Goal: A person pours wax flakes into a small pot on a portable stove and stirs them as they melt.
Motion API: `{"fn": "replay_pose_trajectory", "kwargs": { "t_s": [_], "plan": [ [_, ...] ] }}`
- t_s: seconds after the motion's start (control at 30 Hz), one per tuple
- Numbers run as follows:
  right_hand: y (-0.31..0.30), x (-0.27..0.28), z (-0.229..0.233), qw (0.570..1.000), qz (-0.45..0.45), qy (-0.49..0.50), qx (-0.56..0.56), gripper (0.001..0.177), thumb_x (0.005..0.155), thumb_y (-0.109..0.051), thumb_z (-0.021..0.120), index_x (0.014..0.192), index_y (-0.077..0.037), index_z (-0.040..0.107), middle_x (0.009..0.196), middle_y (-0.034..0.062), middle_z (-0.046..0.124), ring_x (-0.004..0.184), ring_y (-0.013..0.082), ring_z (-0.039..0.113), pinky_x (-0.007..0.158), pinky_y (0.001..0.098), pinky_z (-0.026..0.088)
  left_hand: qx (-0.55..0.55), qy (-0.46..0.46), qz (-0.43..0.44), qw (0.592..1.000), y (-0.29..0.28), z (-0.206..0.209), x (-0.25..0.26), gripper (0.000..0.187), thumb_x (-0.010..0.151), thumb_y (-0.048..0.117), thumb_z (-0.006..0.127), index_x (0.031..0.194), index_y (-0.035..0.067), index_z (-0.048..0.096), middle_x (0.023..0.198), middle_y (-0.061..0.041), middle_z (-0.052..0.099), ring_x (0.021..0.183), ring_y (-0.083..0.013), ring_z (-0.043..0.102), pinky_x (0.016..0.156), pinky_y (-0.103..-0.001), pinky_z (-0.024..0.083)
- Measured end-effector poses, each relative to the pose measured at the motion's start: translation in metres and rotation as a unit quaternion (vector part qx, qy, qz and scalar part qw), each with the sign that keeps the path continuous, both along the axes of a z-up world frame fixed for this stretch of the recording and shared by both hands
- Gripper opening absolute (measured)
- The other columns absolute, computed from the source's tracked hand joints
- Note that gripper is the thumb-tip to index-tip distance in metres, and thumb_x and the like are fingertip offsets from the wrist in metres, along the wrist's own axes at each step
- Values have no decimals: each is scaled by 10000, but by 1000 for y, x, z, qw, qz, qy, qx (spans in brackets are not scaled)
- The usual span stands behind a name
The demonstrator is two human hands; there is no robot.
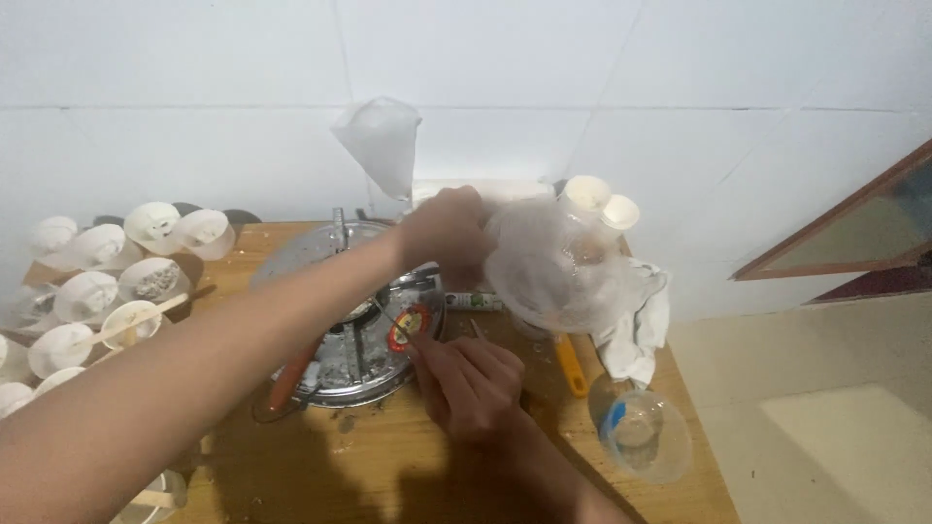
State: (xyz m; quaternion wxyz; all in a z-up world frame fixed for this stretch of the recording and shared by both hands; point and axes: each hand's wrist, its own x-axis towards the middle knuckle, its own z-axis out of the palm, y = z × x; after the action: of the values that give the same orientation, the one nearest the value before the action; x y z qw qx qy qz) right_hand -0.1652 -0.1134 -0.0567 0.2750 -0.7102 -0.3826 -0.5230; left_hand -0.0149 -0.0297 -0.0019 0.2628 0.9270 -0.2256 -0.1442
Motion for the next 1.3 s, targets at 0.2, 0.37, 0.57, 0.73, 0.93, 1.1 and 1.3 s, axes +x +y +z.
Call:
{"fn": "replay_pose_trajectory", "kwargs": {
  "t_s": [0.2, 0.37, 0.57, 0.73, 0.93, 1.1, 1.3],
  "plan": [
    [-7, 1, 2, 1000, 9, 12, -2, 109, 965, -26, 676, 929, 71, 709, 675, 84, 661, 513, 169, 549, 460, 277, 417, 18, -11, -44, 999, -12, 2, 0, 442, 862, 293, 533, 1274, 192, 660, 1222, -64, 712, 1072, -258, 660, 892, -418, 535],
    [-9, -2, -1, 999, 19, 43, -15, 111, 981, -28, 659, 967, 69, 711, 689, 80, 657, 549, 172, 563, 487, 288, 428, 47, 28, -33, 998, -11, 27, -16, 449, 988, 419, 391, 1310, 189, 604, 908, -46, 738, 832, -219, 709, 782, -383, 573],
    [-12, 3, 3, 998, 24, 56, -9, 170, 1014, -62, 576, 963, 50, 693, 740, 71, 650, 535, 186, 511, 485, 332, 382, 126, -44, 112, 985, 16, 103, -51, 756, 1083, 665, 315, 768, 26, 569, 734, -181, 568, 700, -319, 604, 711, -439, 489],
    [-8, -3, 13, 997, 14, 77, 10, 87, 961, -25, 659, 925, 41, 704, 823, 105, 742, 590, 198, 633, 539, 327, 526, -35, -402, 179, 897, 86, 74, -119, 639, 1110, 524, 444, 753, 95, 756, 629, -98, 714, 595, -375, 679, 576, -512, 450],
    [4, -2, 4, 992, -6, 117, 43, 112, 959, 5, 644, 930, 81, 721, 774, 129, 715, 568, 195, 620, 530, 312, 506, -11, -509, 363, 781, 119, -20, -212, 201, 1074, 159, 674, 1002, -17, 739, 719, -71, 643, 568, -139, 531, 478, -261, 364],
    [19, 4, 8, 995, 8, 96, 25, 83, 943, 12, 713, 902, 85, 716, 738, 135, 715, 586, 183, 639, 499, 300, 499, 97, -350, 473, 803, 135, -52, -239, 573, 965, 508, 671, 1253, 17, 609, 1077, -127, 666, 953, -360, 637, 615, -504, 538],
    [41, 29, 19, 993, 4, 106, -50, 79, 969, -20, 745, 896, 3, 725, 778, 83, 728, 573, 165, 581, 546, 307, 467, 109, -113, 459, 874, 145, -61, -233, 581, 987, 673, 462, 1205, 142, 554, 672, -125, 711, 614, -371, 758, 497, -525, 606]
  ]
}}
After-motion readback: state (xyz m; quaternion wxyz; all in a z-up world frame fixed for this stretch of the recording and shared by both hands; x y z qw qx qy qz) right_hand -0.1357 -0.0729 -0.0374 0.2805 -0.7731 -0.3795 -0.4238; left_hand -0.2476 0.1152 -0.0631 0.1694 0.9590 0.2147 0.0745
